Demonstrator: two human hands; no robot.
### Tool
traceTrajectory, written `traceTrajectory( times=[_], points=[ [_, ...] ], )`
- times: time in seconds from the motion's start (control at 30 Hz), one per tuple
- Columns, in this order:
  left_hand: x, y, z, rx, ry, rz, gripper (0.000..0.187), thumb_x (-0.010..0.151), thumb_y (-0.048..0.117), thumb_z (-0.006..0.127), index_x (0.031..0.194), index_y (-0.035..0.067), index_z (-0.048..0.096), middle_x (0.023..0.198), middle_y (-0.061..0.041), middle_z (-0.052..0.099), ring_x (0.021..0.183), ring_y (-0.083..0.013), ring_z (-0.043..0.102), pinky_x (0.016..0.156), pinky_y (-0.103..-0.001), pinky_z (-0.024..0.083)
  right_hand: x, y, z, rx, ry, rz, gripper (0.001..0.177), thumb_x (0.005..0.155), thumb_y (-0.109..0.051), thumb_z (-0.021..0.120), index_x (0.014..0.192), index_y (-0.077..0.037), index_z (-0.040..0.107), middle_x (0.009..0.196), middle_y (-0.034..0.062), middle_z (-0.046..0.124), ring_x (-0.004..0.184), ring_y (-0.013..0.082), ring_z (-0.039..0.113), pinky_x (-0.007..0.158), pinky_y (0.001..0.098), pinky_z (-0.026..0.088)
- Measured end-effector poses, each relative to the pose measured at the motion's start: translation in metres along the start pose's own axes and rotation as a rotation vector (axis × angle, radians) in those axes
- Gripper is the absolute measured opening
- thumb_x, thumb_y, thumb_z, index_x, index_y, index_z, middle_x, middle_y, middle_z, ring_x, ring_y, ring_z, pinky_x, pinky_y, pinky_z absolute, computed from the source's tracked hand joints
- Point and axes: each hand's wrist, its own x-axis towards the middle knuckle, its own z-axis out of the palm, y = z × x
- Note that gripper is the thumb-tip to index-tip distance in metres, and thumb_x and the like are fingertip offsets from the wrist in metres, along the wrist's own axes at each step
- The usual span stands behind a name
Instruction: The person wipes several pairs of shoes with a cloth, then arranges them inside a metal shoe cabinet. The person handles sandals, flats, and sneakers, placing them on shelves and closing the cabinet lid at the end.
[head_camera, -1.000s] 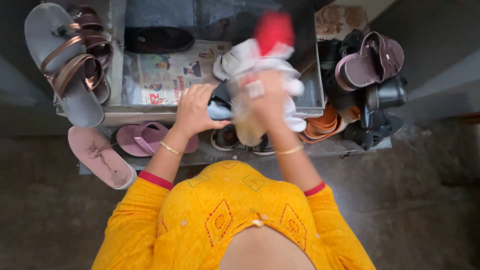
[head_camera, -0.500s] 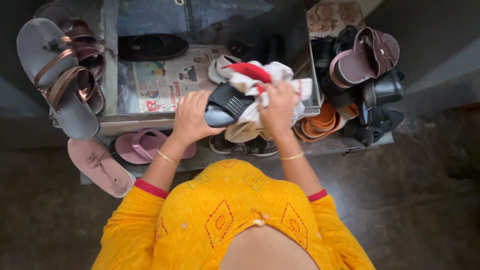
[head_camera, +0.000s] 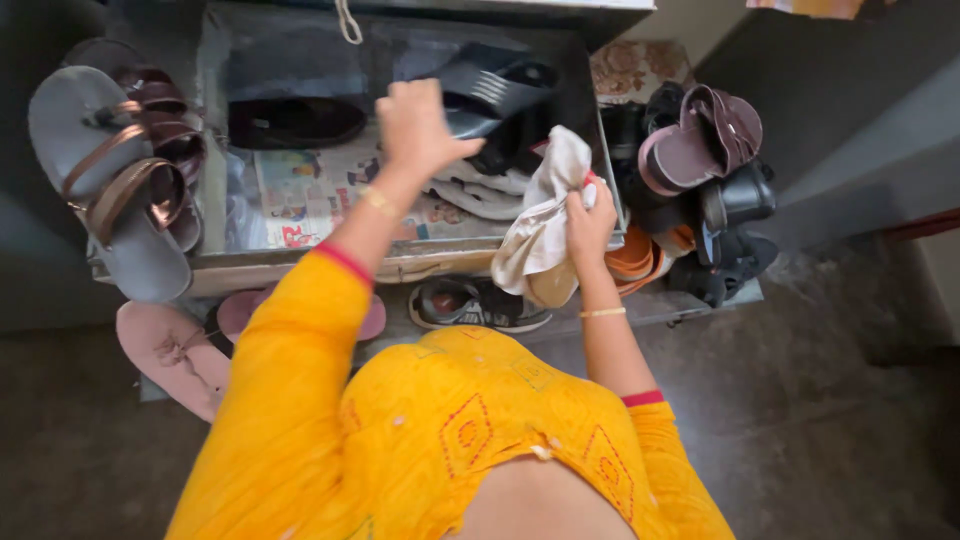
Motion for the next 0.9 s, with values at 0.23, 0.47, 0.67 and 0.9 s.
traceTrajectory(
  times=[0.23, 0.47, 0.67, 0.9],
  points=[
    [0.029, -0.019, 0.152, -0.452, -0.152, -0.051, 0.093, 0.076, 0.068, 0.083, 0.129, -0.006, 0.062, 0.132, -0.029, 0.062, 0.128, -0.0446, 0.054, 0.114, -0.050, 0.040, -0.020, -0.056, 0.061, -0.389, -0.289, -0.221, 0.031, 0.085, -0.023, 0.074, 0.111, -0.007, 0.069, 0.108, 0.0170, 0.068, 0.104, 0.0389, 0.064, 0.087, 0.0492, 0.051],
    [0.041, -0.171, 0.159, -0.040, -0.558, -0.515, 0.091, 0.067, 0.061, 0.084, 0.133, 0.004, 0.058, 0.141, -0.023, 0.055, 0.135, -0.0396, 0.049, 0.112, -0.051, 0.040, -0.029, -0.070, 0.063, -0.474, -0.266, -0.237, 0.029, 0.082, -0.029, 0.074, 0.105, -0.012, 0.072, 0.101, 0.0121, 0.069, 0.104, 0.0352, 0.066, 0.084, 0.0487, 0.053],
    [0.004, -0.269, 0.141, 0.119, -0.262, -0.589, 0.120, 0.057, 0.057, 0.093, 0.150, 0.011, 0.034, 0.159, -0.021, 0.030, 0.150, -0.0393, 0.022, 0.115, -0.062, 0.020, -0.018, -0.072, 0.066, -0.445, -0.296, -0.135, 0.030, 0.082, -0.028, 0.074, 0.106, -0.011, 0.073, 0.107, 0.0129, 0.070, 0.105, 0.0350, 0.065, 0.087, 0.0482, 0.053],
    [-0.009, -0.294, 0.158, 0.278, -0.504, -0.477, 0.068, 0.069, 0.036, 0.087, 0.130, 0.010, 0.070, 0.141, -0.018, 0.063, 0.136, -0.0384, 0.054, 0.116, -0.060, 0.035, -0.021, -0.076, 0.066, -0.452, -0.246, -0.139, 0.030, 0.081, -0.026, 0.074, 0.106, -0.010, 0.072, 0.104, 0.0117, 0.070, 0.102, 0.0340, 0.065, 0.085, 0.0477, 0.053]
  ],
)
